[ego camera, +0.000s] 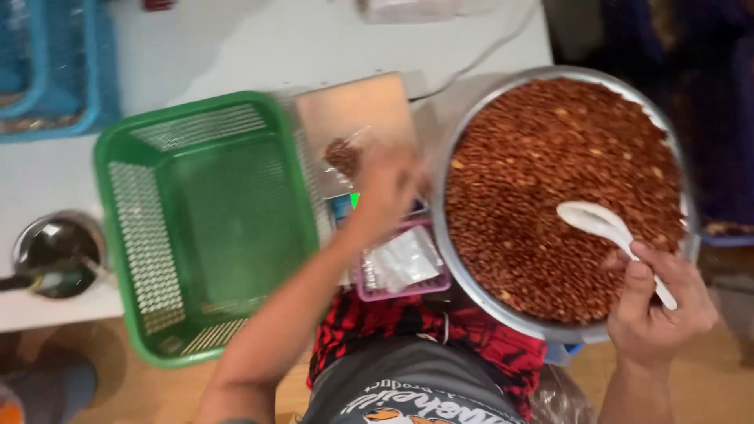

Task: The person scoops roasted peanuts from a large metal bowl into small plastic bags using a white plastic spoon. Each filled bag is placed on a digital scale to check the weight, then moved into a green basket. The process repeats continuously throughout the clip.

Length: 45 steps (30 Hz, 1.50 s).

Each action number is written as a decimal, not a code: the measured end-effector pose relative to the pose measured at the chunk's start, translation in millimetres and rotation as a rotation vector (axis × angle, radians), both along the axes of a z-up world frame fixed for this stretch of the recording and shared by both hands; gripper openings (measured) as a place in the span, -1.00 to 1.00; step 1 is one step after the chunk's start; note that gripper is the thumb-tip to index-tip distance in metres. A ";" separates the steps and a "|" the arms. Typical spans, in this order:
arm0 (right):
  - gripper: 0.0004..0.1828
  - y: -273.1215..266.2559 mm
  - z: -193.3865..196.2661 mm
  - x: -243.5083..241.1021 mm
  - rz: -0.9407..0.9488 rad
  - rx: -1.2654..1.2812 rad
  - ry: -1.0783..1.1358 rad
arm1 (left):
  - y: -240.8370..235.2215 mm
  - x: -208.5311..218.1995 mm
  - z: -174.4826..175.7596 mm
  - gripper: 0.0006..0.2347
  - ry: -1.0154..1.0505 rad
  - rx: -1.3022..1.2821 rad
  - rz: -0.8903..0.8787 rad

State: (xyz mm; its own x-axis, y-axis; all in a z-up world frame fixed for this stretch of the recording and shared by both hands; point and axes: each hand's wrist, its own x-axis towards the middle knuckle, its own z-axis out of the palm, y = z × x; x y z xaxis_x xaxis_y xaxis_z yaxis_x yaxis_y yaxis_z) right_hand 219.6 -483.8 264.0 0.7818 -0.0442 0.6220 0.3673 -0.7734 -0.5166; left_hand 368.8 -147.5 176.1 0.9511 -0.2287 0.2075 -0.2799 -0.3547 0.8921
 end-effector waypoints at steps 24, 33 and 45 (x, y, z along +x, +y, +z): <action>-0.65 14.3 -54.4 -26.9 -0.052 0.045 0.354 | 351.6 -23.1 -75.7 -0.83 0.284 0.997 0.493; -0.52 21.1 -53.4 -24.0 -0.064 -0.003 0.398 | 365.2 -49.0 -98.1 -0.66 0.113 0.736 0.514; -0.74 -4.3 -41.4 -35.1 -0.132 0.033 0.570 | 318.6 -18.0 -91.5 -0.72 0.019 1.384 0.696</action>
